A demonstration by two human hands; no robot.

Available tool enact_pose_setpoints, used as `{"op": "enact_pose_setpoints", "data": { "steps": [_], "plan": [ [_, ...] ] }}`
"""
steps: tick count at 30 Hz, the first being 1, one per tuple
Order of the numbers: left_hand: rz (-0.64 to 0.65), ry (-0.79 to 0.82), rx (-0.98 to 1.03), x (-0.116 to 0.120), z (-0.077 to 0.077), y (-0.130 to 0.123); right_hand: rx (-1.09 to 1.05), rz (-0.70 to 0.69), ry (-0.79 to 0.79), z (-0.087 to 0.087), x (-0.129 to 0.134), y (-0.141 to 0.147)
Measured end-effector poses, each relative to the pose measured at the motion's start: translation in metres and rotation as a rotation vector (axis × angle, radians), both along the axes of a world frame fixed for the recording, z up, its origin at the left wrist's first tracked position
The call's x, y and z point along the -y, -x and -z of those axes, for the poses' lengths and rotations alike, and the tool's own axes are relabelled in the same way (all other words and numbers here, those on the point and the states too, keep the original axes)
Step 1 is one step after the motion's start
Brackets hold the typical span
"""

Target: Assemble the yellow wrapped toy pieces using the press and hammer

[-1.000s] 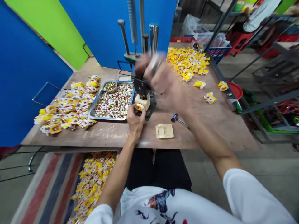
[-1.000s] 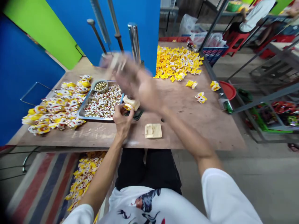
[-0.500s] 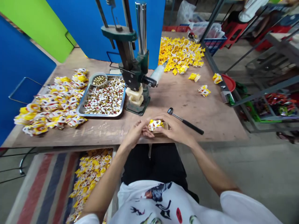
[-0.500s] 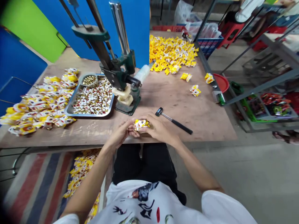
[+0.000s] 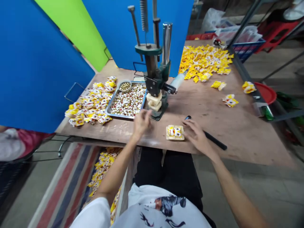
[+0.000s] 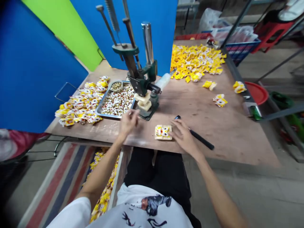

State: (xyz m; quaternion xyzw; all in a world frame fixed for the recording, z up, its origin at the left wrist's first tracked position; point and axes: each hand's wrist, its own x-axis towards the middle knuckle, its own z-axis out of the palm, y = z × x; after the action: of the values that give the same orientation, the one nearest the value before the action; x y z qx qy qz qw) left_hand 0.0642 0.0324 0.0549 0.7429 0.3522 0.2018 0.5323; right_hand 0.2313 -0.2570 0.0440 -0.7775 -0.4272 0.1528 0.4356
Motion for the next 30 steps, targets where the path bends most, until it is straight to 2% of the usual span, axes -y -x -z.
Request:
{"op": "enact_pose_setpoints", "data": {
  "steps": [1, 2, 3, 5, 7, 9, 13, 17, 20, 22, 24, 27, 30],
  "plan": [
    [-0.128, -0.173, 0.006, -0.032, -0.003, 0.003, -0.004, 0.062, -0.018, 0.0, 0.005, -0.006],
    [-0.176, -0.346, -0.018, -0.064, -0.006, 0.005, -0.007, 0.12, -0.031, 0.0, 0.009, -0.011],
    [-0.156, -0.481, -0.071, -0.094, -0.007, 0.007, -0.007, 0.165, -0.037, 0.0, 0.012, -0.015],
    [0.03, -0.606, -0.198, -0.143, -0.004, 0.006, 0.003, 0.195, -0.029, 0.001, 0.015, -0.017],
    [0.217, -0.639, -0.296, -0.169, 0.004, 0.0, 0.021, 0.177, -0.014, 0.001, 0.013, -0.013],
    [0.32, -0.66, -0.339, -0.178, 0.013, -0.007, 0.025, 0.174, -0.011, 0.0, 0.01, -0.007],
    [0.385, -0.714, -0.341, -0.179, 0.024, -0.015, -0.002, 0.183, -0.012, -0.002, 0.009, -0.001],
    [0.402, -0.741, -0.331, -0.18, 0.013, -0.007, 0.009, 0.194, -0.014, -0.012, 0.012, -0.003],
    [0.352, -0.773, -0.247, -0.157, -0.005, 0.005, 0.018, 0.21, -0.032, -0.027, 0.002, -0.003],
    [0.368, -0.794, -0.139, -0.122, -0.013, 0.009, 0.004, 0.175, -0.068, -0.04, -0.014, 0.001],
    [0.445, -0.788, -0.016, -0.074, -0.016, 0.009, -0.023, 0.083, -0.095, -0.05, -0.038, 0.005],
    [0.575, -0.767, 0.121, -0.004, -0.012, 0.002, -0.073, -0.075, -0.083, -0.053, -0.07, 0.007],
    [0.607, -0.772, 0.173, 0.04, 0.001, -0.008, -0.165, -0.135, -0.037, -0.041, -0.081, 0.0]
  ]
}}
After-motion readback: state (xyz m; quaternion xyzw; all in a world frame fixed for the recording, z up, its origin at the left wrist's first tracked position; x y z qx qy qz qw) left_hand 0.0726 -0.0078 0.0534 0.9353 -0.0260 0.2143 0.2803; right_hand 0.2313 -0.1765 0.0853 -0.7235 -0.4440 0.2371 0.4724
